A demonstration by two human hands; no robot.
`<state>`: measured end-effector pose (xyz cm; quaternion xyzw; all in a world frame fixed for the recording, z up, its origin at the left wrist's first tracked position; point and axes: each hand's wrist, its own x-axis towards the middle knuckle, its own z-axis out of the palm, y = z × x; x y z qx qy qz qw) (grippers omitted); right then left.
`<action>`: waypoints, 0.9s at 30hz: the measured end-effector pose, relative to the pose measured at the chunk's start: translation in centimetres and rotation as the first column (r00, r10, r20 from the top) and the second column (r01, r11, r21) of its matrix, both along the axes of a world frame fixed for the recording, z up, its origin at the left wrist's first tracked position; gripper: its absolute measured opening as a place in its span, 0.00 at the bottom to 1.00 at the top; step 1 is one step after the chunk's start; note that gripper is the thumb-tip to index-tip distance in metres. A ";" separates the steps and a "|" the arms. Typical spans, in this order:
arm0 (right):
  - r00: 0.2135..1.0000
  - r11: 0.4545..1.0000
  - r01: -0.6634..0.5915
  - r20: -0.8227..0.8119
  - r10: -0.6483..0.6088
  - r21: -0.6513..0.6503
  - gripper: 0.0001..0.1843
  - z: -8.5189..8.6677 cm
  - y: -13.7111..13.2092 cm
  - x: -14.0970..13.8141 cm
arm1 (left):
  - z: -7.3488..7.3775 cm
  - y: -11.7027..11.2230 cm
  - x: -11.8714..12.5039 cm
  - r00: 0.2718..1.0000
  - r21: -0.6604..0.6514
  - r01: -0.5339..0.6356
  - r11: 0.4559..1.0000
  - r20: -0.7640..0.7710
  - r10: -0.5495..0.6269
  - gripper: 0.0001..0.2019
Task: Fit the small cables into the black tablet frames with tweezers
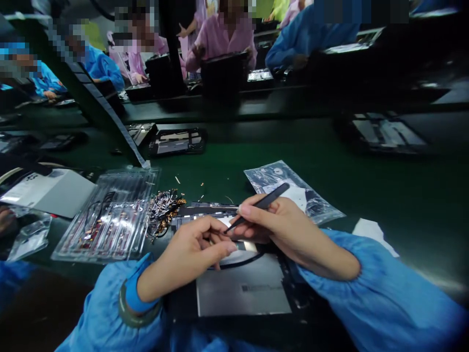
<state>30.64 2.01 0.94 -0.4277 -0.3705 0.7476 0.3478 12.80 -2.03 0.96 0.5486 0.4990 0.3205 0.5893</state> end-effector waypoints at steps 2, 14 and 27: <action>1.000 1.000 0.005 -0.024 -0.006 -0.029 0.18 -0.2 0.1 -0.2 | 0.0 0.0 0.0 1.000 -0.022 0.005 1.000 0.027 -0.004 0.10; 0.999 0.997 -0.023 -0.045 0.020 -0.068 0.16 -0.3 0.1 -0.4 | -0.2 0.0 -0.3 1.000 -0.057 0.009 0.998 0.016 -0.008 0.11; 0.999 0.997 -0.042 -0.035 0.039 -0.066 0.14 -0.2 0.2 -0.4 | 0.3 -0.3 -0.6 0.998 -0.015 0.040 0.999 0.050 -0.039 0.10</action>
